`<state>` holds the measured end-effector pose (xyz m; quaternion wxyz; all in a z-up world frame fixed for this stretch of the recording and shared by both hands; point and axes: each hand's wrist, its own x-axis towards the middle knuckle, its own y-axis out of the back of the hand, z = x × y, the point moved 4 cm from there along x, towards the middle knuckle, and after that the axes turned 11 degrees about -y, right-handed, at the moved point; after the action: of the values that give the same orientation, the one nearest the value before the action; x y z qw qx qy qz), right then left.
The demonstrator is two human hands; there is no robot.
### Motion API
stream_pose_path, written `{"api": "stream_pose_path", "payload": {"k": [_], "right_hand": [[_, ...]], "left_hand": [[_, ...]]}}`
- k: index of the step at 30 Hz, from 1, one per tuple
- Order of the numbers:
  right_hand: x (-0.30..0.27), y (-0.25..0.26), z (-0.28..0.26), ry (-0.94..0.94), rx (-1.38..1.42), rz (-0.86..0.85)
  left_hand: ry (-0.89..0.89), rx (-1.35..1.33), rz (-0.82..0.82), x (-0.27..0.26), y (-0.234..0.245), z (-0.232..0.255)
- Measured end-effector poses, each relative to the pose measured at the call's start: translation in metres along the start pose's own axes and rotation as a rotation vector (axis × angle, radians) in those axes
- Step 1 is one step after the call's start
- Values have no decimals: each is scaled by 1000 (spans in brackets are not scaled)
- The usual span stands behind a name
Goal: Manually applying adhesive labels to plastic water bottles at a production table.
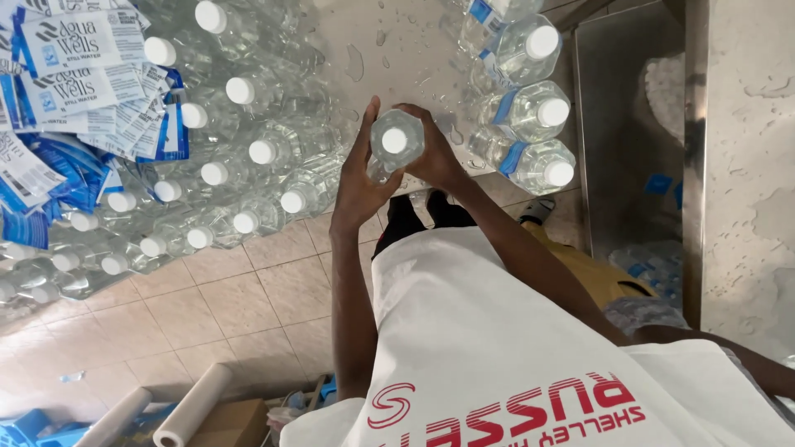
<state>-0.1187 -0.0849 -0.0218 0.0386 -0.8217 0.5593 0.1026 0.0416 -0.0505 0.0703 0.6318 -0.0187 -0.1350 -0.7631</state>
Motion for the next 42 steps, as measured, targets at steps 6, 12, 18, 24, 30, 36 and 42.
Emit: {"api": "stream_pose_path", "payload": {"k": [6, 12, 18, 24, 30, 36, 42], "right_hand": [[2, -1, 1, -51, -28, -35], [6, 0, 15, 72, 10, 10], [7, -7, 16, 93, -38, 99], [6, -9, 15, -38, -167, 233], [5, -10, 31, -154, -252, 266], [5, 16, 47, -94, -270, 173], [7, 4, 14, -208, 40, 72]], "left_hand": [[-39, -117, 213, -25, -10, -25], [-157, -229, 571, -52, -32, -71], [-238, -44, 831, -50, -50, -86], [-228, 396, 829, -37, -58, -72], [-245, 457, 787, -25, -63, -70], [-197, 365, 759, -31, -55, -38], [-191, 69, 808, -36, -65, -61]]}}
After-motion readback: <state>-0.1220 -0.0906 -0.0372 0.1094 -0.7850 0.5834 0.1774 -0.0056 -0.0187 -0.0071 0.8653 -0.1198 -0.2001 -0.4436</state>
